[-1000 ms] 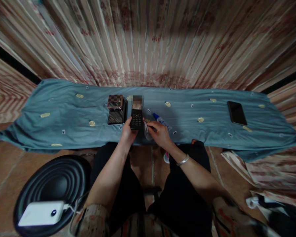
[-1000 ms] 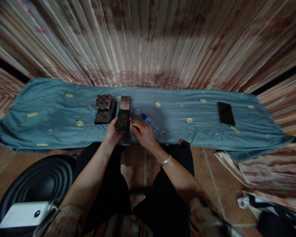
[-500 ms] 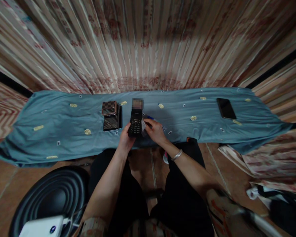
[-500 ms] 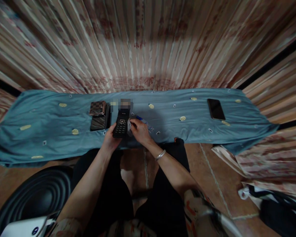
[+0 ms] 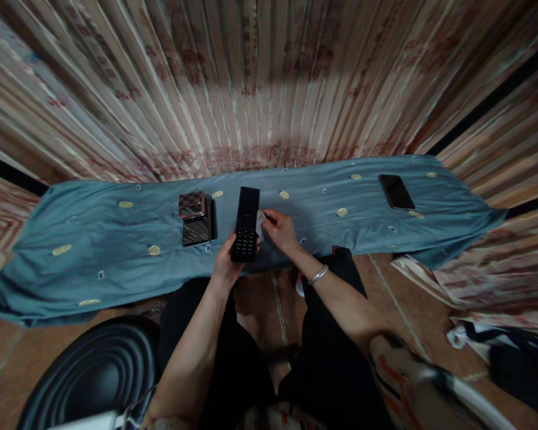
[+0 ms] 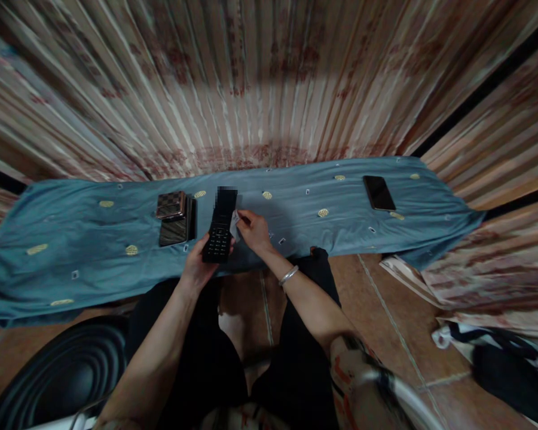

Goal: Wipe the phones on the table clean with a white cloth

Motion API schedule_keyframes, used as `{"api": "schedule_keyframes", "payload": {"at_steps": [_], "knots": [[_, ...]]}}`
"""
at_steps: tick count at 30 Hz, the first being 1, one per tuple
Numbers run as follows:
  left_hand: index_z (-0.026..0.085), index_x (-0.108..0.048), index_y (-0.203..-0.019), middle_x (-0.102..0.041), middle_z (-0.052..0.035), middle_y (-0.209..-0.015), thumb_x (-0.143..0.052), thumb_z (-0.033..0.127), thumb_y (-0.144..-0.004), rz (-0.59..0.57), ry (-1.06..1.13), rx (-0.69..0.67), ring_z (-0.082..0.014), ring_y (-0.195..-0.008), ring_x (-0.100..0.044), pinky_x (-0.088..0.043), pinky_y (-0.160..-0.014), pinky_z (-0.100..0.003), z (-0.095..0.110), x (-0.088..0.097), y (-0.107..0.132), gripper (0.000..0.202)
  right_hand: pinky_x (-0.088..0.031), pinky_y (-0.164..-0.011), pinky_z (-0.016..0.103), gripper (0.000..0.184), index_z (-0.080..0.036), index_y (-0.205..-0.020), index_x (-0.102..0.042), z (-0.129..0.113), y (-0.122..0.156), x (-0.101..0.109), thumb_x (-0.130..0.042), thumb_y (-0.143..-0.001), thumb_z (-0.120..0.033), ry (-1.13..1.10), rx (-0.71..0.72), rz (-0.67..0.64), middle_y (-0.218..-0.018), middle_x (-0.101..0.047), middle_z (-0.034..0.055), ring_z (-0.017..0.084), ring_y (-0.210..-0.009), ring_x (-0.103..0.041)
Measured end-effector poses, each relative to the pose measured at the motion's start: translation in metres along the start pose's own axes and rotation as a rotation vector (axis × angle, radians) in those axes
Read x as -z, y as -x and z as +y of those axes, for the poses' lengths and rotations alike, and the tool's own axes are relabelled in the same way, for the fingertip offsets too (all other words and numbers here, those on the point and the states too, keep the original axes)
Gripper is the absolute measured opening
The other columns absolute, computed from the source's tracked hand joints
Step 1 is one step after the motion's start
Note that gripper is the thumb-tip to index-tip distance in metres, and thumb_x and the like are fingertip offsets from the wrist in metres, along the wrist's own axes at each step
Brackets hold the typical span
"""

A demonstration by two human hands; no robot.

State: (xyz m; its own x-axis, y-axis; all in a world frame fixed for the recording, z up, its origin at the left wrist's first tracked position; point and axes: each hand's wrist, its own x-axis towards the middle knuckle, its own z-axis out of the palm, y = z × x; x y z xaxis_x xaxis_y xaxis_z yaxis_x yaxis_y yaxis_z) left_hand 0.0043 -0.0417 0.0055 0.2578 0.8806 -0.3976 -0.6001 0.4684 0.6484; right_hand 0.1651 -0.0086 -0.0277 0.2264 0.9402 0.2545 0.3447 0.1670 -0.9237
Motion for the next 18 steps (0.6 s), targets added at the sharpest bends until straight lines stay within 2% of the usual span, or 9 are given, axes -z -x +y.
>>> {"api": "schedule_keyframes", "payload": {"at_steps": [5, 10, 14, 18], "knots": [[0.015, -0.064, -0.114, -0.076, -0.0097, -0.096, -0.048, 0.021, -0.095, 0.009, -0.022, 0.026, -0.0261, -0.097, -0.075, -0.061, -0.086, -0.042, -0.004, 0.001, 0.005, 0.025, -0.057, -0.089, 0.037, 0.027, -0.02, -0.105, -0.075, 0.001, -0.012, 0.006, -0.059, -0.083, -0.021, 0.014, -0.016, 0.062, -0.103, -0.08, 0.0032, 0.024, -0.096, -0.073], [0.016, -0.063, -0.116, -0.077, -0.0098, -0.1, -0.058, 0.025, -0.09, -0.034, -0.105, 0.033, -0.0267, -0.094, -0.076, -0.062, -0.081, -0.039, -0.006, 0.002, 0.009, 0.028, -0.057, -0.084, 0.032, 0.029, -0.018, -0.106, -0.075, 0.002, -0.026, 0.016, -0.055, -0.085, -0.02, 0.077, -0.017, 0.14, -0.094, -0.078, 0.0034, 0.021, -0.086, -0.071], [0.015, -0.062, -0.122, -0.077, -0.0097, -0.098, -0.058, 0.025, -0.09, -0.048, -0.149, 0.041, -0.0261, -0.091, -0.077, -0.063, -0.077, -0.038, -0.005, 0.003, 0.013, 0.033, -0.055, -0.082, 0.031, 0.03, -0.018, -0.109, -0.074, 0.001, -0.031, 0.024, -0.054, -0.086, -0.02, 0.177, 0.056, 0.169, -0.094, -0.078, 0.004, 0.02, -0.084, -0.07], [0.014, -0.061, -0.127, -0.077, -0.0102, -0.097, -0.064, 0.028, -0.087, -0.066, -0.189, 0.009, -0.0266, -0.089, -0.077, -0.063, -0.074, -0.037, -0.005, 0.005, 0.015, 0.043, -0.054, -0.092, 0.034, 0.034, -0.019, -0.113, -0.074, 0.002, -0.031, 0.028, -0.052, -0.087, -0.016, 0.248, 0.173, 0.144, -0.108, -0.078, 0.007, 0.021, -0.096, -0.07]]}}
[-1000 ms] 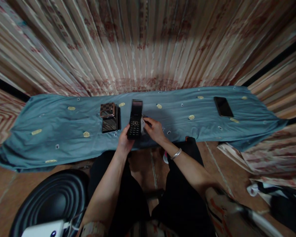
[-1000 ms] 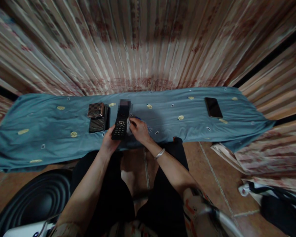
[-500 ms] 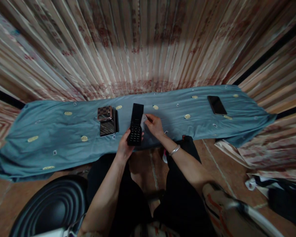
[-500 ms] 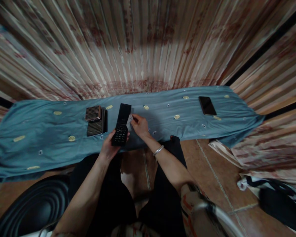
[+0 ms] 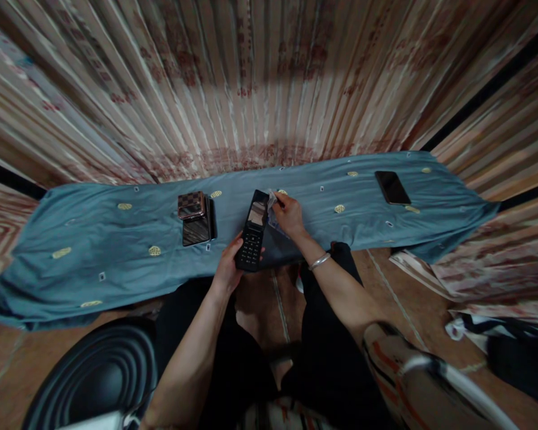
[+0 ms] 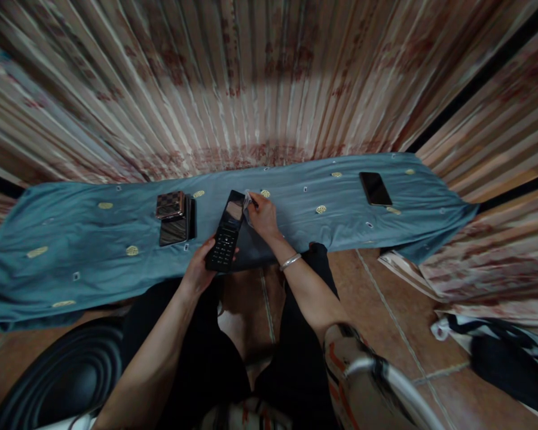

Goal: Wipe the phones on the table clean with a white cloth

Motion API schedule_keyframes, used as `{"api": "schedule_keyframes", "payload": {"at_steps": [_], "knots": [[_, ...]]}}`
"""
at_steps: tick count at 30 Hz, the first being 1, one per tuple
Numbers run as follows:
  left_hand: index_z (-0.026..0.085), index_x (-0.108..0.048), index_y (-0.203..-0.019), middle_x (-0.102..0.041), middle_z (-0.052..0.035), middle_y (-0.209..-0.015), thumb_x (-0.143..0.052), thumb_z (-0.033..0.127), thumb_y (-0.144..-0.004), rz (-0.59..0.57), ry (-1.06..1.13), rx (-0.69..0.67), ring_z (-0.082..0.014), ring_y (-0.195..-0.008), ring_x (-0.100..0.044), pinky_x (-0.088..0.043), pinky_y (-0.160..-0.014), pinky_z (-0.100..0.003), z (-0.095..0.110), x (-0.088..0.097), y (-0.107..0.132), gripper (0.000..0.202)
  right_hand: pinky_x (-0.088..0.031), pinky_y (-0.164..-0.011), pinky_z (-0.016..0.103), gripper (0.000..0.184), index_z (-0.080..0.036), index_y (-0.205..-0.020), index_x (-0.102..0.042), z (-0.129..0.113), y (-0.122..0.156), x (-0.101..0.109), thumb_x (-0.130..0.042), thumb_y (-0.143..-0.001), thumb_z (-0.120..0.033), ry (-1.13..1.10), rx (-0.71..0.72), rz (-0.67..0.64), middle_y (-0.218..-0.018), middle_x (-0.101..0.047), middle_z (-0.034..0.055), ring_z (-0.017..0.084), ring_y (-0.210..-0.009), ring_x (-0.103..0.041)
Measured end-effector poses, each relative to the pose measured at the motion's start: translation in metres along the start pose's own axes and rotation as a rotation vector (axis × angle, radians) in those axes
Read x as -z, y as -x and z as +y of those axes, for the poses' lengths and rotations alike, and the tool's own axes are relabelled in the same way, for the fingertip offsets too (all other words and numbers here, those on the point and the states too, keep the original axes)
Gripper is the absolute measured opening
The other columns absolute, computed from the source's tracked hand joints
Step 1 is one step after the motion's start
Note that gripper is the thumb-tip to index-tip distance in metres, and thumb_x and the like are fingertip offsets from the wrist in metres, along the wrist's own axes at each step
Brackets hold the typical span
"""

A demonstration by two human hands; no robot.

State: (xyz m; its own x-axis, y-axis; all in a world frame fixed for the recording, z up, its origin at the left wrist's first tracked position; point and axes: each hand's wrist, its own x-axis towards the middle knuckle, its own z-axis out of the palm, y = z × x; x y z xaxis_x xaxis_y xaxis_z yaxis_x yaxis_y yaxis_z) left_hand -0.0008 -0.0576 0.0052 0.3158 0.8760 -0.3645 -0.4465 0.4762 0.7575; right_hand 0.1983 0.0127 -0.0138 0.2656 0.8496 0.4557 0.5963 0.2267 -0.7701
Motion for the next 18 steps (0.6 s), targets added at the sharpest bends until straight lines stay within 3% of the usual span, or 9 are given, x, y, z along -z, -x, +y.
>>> {"api": "schedule_keyframes", "payload": {"at_steps": [7, 18], "knots": [[0.01, -0.059, -0.132, -0.076, -0.0068, -0.079, -0.071, 0.028, -0.08, 0.064, -0.099, -0.052, -0.0243, -0.076, -0.077, -0.062, -0.064, -0.033, -0.002, 0.0, 0.002, 0.056, -0.049, -0.105, 0.041, 0.033, -0.02, -0.111, -0.075, -0.001, 0.001, 0.001, -0.048, -0.092, -0.016, 0.091, 0.123, -0.003, -0.118, -0.076, 0.0096, 0.023, -0.111, -0.068], [0.013, -0.069, -0.125, -0.075, -0.0047, -0.078, -0.073, 0.024, -0.079, 0.136, -0.179, -0.105, -0.0186, -0.062, -0.071, -0.054, -0.053, -0.026, -0.006, 0.001, -0.001, 0.048, -0.042, -0.112, 0.053, 0.04, -0.019, -0.125, -0.067, -0.018, 0.01, 0.0, -0.041, -0.096, -0.012, 0.264, 0.302, -0.116, -0.135, -0.065, 0.015, 0.028, -0.125, -0.057]]}}
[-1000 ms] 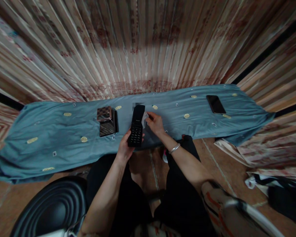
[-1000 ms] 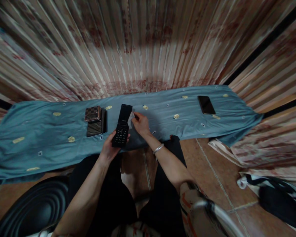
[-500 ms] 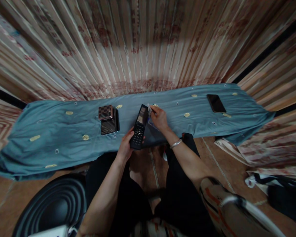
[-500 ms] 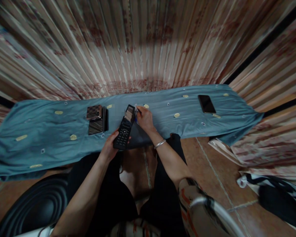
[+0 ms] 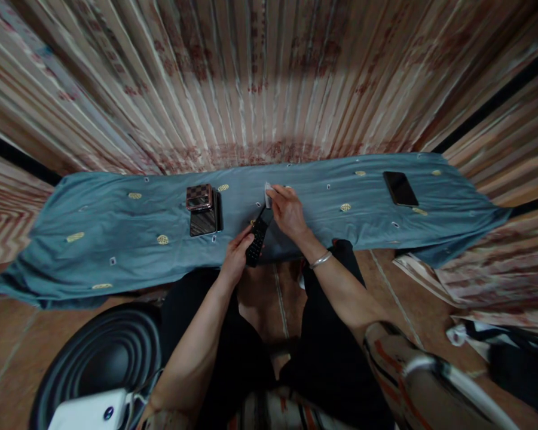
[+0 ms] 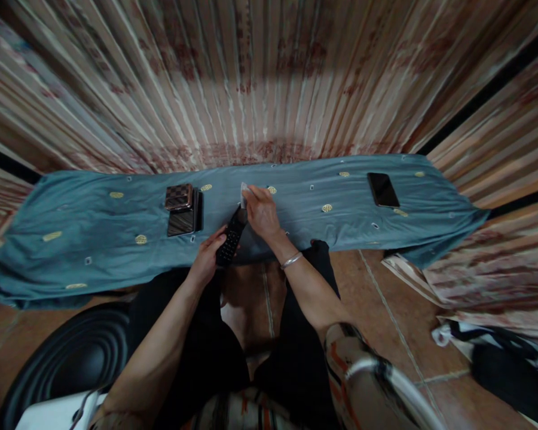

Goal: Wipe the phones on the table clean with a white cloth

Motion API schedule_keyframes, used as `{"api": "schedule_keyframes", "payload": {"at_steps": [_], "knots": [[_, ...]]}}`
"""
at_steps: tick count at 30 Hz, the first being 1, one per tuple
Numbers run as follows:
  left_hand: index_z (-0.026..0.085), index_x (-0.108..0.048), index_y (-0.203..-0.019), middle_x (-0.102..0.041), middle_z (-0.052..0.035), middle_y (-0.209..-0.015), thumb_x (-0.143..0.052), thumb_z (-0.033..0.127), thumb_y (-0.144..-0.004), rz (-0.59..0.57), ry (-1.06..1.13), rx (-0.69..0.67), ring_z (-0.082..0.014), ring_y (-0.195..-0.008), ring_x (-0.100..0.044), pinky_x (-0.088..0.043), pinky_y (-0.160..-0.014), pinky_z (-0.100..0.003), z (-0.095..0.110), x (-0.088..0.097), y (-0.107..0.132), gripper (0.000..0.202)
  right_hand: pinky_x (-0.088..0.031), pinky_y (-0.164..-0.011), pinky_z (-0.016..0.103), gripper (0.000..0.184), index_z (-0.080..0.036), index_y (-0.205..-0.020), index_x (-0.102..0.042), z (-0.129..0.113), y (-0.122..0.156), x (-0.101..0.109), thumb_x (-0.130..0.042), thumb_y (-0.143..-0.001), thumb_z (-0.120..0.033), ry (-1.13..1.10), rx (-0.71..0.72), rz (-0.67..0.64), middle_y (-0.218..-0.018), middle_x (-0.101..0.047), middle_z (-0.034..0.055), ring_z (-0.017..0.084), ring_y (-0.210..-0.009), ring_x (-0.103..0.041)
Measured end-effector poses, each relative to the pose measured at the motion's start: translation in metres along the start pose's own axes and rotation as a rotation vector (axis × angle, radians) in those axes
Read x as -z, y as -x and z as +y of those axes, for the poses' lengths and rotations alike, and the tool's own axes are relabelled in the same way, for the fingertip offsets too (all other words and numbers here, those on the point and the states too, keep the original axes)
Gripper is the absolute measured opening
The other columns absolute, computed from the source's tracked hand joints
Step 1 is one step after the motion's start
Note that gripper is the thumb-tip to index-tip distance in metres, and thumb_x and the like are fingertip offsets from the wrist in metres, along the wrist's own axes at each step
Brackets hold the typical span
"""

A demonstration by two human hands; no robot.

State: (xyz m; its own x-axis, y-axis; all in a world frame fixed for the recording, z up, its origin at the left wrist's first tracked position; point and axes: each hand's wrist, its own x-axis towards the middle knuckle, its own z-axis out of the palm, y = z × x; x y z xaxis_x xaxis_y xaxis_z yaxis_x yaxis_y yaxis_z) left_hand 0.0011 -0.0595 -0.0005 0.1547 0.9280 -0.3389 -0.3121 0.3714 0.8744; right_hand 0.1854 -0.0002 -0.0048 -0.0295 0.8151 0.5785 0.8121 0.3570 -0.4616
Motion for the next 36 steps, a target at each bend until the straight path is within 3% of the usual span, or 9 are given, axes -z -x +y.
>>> {"api": "schedule_keyframes", "payload": {"at_steps": [10, 12, 14, 17, 24, 27, 29, 33, 36], "knots": [[0.015, -0.075, -0.115, -0.074, -0.0022, -0.072, -0.07, 0.019, -0.081, 0.055, -0.03, -0.066, -0.0159, -0.059, -0.065, -0.051, -0.055, -0.025, -0.006, 0.005, -0.008, 0.035, -0.046, -0.114, 0.047, 0.039, -0.016, -0.126, -0.069, -0.034, 0.021, -0.008, -0.042, -0.098, -0.013, 0.062, 0.17, -0.146, -0.131, -0.066, 0.0131, 0.027, -0.127, -0.052], [0.017, -0.077, -0.11, -0.076, -0.0024, -0.078, -0.07, 0.018, -0.08, 0.063, -0.026, -0.099, -0.0171, -0.069, -0.068, -0.054, -0.064, -0.026, -0.007, 0.007, -0.01, 0.031, -0.045, -0.115, 0.046, 0.038, -0.017, -0.125, -0.07, -0.041, 0.025, -0.009, -0.044, -0.098, -0.012, 0.071, 0.188, -0.177, -0.131, -0.067, 0.012, 0.027, -0.127, -0.052], [0.019, -0.078, -0.104, -0.078, -0.003, -0.09, -0.071, 0.017, -0.078, 0.072, -0.016, -0.148, -0.0201, -0.089, -0.071, -0.055, -0.082, -0.029, -0.008, 0.008, -0.013, 0.027, -0.045, -0.115, 0.045, 0.037, -0.015, -0.124, -0.07, -0.046, 0.027, -0.01, -0.044, -0.098, -0.012, 0.07, 0.206, -0.203, -0.131, -0.067, 0.0124, 0.027, -0.127, -0.053], [0.019, -0.079, -0.099, -0.079, -0.0039, -0.104, -0.072, 0.016, -0.076, 0.083, -0.021, -0.2, -0.0229, -0.113, -0.067, -0.048, -0.104, -0.033, -0.011, 0.01, -0.017, 0.024, -0.046, -0.114, 0.045, 0.037, -0.015, -0.125, -0.07, -0.052, 0.029, -0.01, -0.044, -0.099, -0.012, 0.057, 0.224, -0.225, -0.132, -0.067, 0.013, 0.027, -0.126, -0.053], [0.016, -0.077, -0.108, -0.074, -0.0088, -0.122, -0.066, 0.035, -0.084, 0.02, -0.121, -0.308, -0.026, -0.124, -0.063, -0.039, -0.116, -0.04, -0.018, 0.019, -0.023, 0.033, -0.046, -0.114, 0.042, 0.036, -0.007, -0.124, -0.07, -0.057, 0.031, -0.014, -0.044, -0.1, -0.013, 0.067, 0.257, -0.242, -0.128, -0.068, 0.0175, 0.028, -0.124, -0.055], [0.016, -0.075, -0.115, -0.073, -0.0101, -0.124, -0.067, 0.04, -0.082, -0.014, -0.154, -0.291, -0.0282, -0.123, -0.063, -0.044, -0.111, -0.043, -0.02, 0.022, -0.026, 0.042, -0.044, -0.115, 0.045, 0.037, -0.013, -0.124, -0.07, -0.053, 0.028, -0.015, -0.042, -0.1, -0.014, 0.064, 0.251, -0.243, -0.128, -0.068, 0.0139, 0.027, -0.124, -0.054], [0.016, -0.074, -0.117, -0.075, -0.0102, -0.119, -0.069, 0.042, -0.081, -0.009, -0.14, -0.25, -0.0277, -0.114, -0.067, -0.051, -0.101, -0.041, -0.02, 0.022, -0.026, 0.044, -0.044, -0.116, 0.046, 0.038, -0.015, -0.124, -0.07, -0.047, 0.024, -0.016, -0.041, -0.1, -0.014, 0.067, 0.231, -0.232, -0.129, -0.068, 0.0133, 0.027, -0.125, -0.054], [0.015, -0.073, -0.12, -0.076, -0.0058, -0.083, -0.072, 0.043, -0.078, 0.01, -0.103, -0.137, -0.0189, -0.073, -0.069, -0.055, -0.067, -0.03, -0.018, 0.019, -0.023, 0.05, -0.044, -0.115, 0.045, 0.036, -0.015, -0.123, -0.07, -0.028, 0.013, -0.018, -0.042, -0.1, -0.014, 0.096, 0.185, -0.167, -0.127, -0.068, 0.0137, 0.027, -0.125, -0.055], [0.013, -0.072, -0.123, -0.072, -0.0032, -0.072, -0.074, 0.044, -0.077, -0.005, -0.079, -0.091, -0.0158, -0.062, -0.065, -0.051, -0.058, -0.027, -0.014, 0.016, -0.017, 0.055, -0.044, -0.114, 0.046, 0.038, -0.017, -0.122, -0.071, -0.012, 0.005, -0.019, -0.042, -0.098, -0.012, 0.088, 0.125, -0.086, -0.126, -0.07, 0.012, 0.026, -0.122, -0.058]]}}
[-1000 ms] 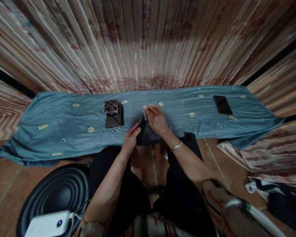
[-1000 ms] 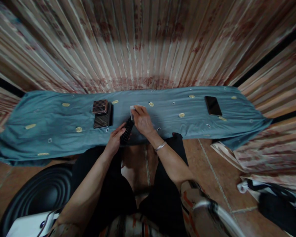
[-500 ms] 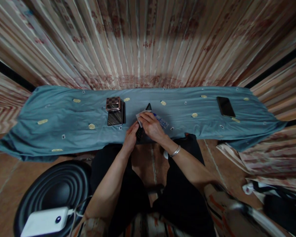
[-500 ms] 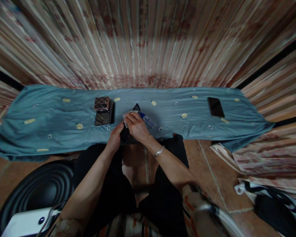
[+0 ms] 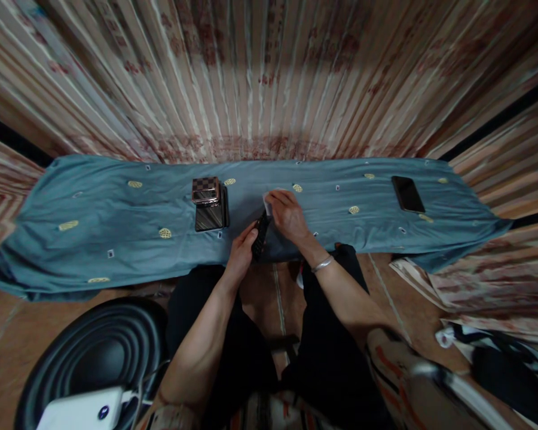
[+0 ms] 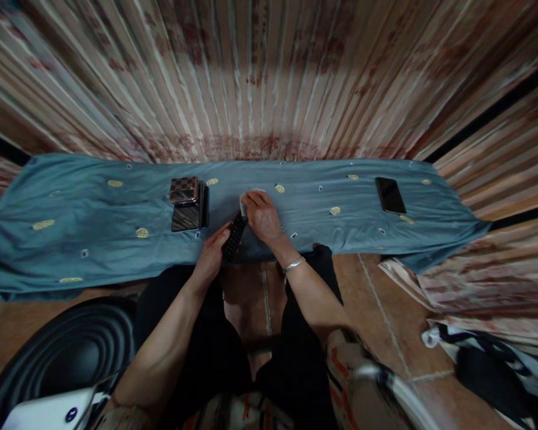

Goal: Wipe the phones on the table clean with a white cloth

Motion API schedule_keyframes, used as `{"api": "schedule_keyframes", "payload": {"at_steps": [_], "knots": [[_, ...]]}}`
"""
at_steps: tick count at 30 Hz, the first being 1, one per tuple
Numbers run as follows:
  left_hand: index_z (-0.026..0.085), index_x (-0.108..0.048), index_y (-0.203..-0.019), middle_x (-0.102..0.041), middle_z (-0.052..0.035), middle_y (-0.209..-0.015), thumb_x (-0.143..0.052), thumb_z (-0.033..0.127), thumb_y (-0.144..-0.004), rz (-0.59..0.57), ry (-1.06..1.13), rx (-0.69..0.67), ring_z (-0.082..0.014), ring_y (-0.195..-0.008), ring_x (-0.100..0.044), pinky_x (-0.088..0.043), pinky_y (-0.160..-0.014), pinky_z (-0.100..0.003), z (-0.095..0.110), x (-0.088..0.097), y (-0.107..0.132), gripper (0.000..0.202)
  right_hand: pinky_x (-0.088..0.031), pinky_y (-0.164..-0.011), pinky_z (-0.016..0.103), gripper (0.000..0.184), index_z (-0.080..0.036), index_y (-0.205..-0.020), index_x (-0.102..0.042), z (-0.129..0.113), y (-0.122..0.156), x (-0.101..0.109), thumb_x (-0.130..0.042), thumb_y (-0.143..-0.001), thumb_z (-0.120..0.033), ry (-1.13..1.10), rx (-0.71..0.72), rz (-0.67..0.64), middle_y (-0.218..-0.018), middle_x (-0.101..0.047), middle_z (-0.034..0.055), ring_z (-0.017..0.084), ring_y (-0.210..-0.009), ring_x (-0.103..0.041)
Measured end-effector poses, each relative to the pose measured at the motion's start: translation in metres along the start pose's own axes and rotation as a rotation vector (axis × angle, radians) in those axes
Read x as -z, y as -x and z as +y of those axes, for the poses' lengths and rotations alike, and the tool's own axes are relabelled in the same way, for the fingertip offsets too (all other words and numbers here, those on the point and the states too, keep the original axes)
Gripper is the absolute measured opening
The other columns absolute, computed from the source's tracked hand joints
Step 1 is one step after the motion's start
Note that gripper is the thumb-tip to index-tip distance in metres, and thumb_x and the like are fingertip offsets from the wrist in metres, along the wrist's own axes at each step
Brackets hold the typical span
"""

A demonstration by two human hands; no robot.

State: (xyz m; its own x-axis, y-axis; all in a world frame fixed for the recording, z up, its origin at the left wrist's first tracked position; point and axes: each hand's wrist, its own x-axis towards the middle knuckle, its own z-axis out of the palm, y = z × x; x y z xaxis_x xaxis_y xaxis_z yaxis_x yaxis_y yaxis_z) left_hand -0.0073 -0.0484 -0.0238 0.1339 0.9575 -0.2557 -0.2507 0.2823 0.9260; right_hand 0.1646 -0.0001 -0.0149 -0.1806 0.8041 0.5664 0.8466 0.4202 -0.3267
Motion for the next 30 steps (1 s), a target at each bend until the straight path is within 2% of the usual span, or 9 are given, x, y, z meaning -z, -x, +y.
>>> {"api": "schedule_keyframes", "payload": {"at_steps": [4, 7, 10, 15, 18, 20, 22, 25, 30], "knots": [[0.012, -0.069, -0.128, -0.073, -0.0031, -0.072, -0.078, 0.044, -0.074, -0.03, 0.038, 0.065, -0.0156, -0.062, -0.066, -0.051, -0.056, -0.026, 0.005, -0.003, 0.007, 0.063, -0.046, -0.11, 0.045, 0.037, -0.017, -0.117, -0.072, 0.019, -0.003, -0.002, -0.042, -0.096, -0.013, -0.07, -0.109, 0.117, -0.122, -0.073, 0.0124, 0.025, -0.116, -0.063], [0.012, -0.067, -0.129, -0.074, -0.0041, -0.076, -0.079, 0.042, -0.073, -0.045, 0.092, 0.107, -0.0163, -0.063, -0.068, -0.051, -0.055, -0.025, 0.008, -0.003, 0.012, 0.065, -0.052, -0.102, 0.041, 0.033, -0.02, -0.114, -0.073, 0.028, -0.003, -0.004, -0.045, -0.095, -0.019, -0.193, -0.238, 0.181, -0.114, -0.076, 0.0088, 0.023, -0.108, -0.068], [0.011, -0.066, -0.128, -0.076, -0.006, -0.081, -0.078, 0.039, -0.074, -0.067, 0.167, 0.134, -0.0183, -0.065, -0.071, -0.053, -0.055, -0.026, 0.011, 0.0, 0.015, 0.063, -0.055, -0.091, 0.037, 0.026, -0.022, -0.103, -0.076, 0.035, -0.003, -0.004, -0.053, -0.09, -0.025, -0.351, -0.394, 0.213, -0.102, -0.078, 0.0056, 0.022, -0.097, -0.07], [0.011, -0.062, -0.127, -0.078, -0.0096, -0.093, -0.07, 0.036, -0.081, -0.129, 0.286, 0.135, -0.0183, -0.069, -0.073, -0.056, -0.058, -0.026, 0.018, 0.004, 0.017, 0.053, -0.055, -0.08, 0.032, 0.015, -0.022, -0.083, -0.076, 0.036, -0.004, 0.0, -0.068, -0.077, -0.032, -0.818, -0.641, 0.223, -0.079, -0.075, -0.0013, 0.017, -0.076, -0.067], [0.011, -0.063, -0.122, -0.077, -0.0111, -0.098, -0.064, 0.035, -0.084, -0.169, 0.314, 0.142, -0.0186, -0.072, -0.074, -0.056, -0.058, -0.025, 0.019, 0.003, 0.017, 0.045, -0.055, -0.072, 0.029, 0.015, -0.022, -0.076, -0.074, 0.029, -0.003, 0.004, -0.077, -0.069, -0.034, -1.136, -0.814, 0.218, -0.07, -0.071, -0.0042, 0.014, -0.066, -0.064], [0.012, -0.063, -0.12, -0.077, -0.0123, -0.102, -0.061, 0.035, -0.086, -0.191, 0.321, 0.153, -0.0201, -0.079, -0.075, -0.056, -0.059, -0.026, 0.019, 0.001, 0.017, 0.042, -0.056, -0.071, 0.028, 0.017, -0.022, -0.072, -0.071, 0.025, -0.004, 0.007, -0.081, -0.064, -0.033, -1.271, -0.897, 0.237, -0.069, -0.071, -0.0046, 0.013, -0.065, -0.064], [0.011, -0.063, -0.121, -0.076, -0.013, -0.105, -0.06, 0.034, -0.087, -0.192, 0.324, 0.168, -0.0214, -0.084, -0.075, -0.056, -0.061, -0.026, 0.017, -0.002, 0.016, 0.041, -0.056, -0.071, 0.027, 0.017, -0.022, -0.07, -0.07, 0.022, -0.006, 0.01, -0.083, -0.063, -0.031, -1.325, -0.945, 0.263, -0.069, -0.071, -0.0044, 0.013, -0.066, -0.066], [0.012, -0.06, -0.124, -0.076, -0.0119, -0.102, -0.059, 0.032, -0.087, -0.142, 0.334, 0.195, -0.0201, -0.079, -0.074, -0.055, -0.059, -0.026, 0.014, -0.007, 0.013, 0.043, -0.056, -0.069, 0.025, 0.015, -0.022, -0.073, -0.072, 0.018, -0.009, 0.012, -0.083, -0.065, -0.028, -1.319, -0.955, 0.298, -0.07, -0.073, -0.0038, 0.013, -0.067, -0.067], [0.012, -0.058, -0.124, -0.075, -0.0099, -0.1, -0.055, 0.03, -0.088, -0.086, 0.352, 0.198, -0.017, -0.071, -0.072, -0.054, -0.058, -0.025, 0.014, -0.011, 0.012, 0.04, -0.056, -0.07, 0.025, 0.015, -0.024, -0.078, -0.074, 0.016, -0.013, 0.013, -0.083, -0.068, -0.031, -1.27, -0.866, 0.311, -0.074, -0.074, -0.0029, 0.013, -0.07, -0.067]]}}
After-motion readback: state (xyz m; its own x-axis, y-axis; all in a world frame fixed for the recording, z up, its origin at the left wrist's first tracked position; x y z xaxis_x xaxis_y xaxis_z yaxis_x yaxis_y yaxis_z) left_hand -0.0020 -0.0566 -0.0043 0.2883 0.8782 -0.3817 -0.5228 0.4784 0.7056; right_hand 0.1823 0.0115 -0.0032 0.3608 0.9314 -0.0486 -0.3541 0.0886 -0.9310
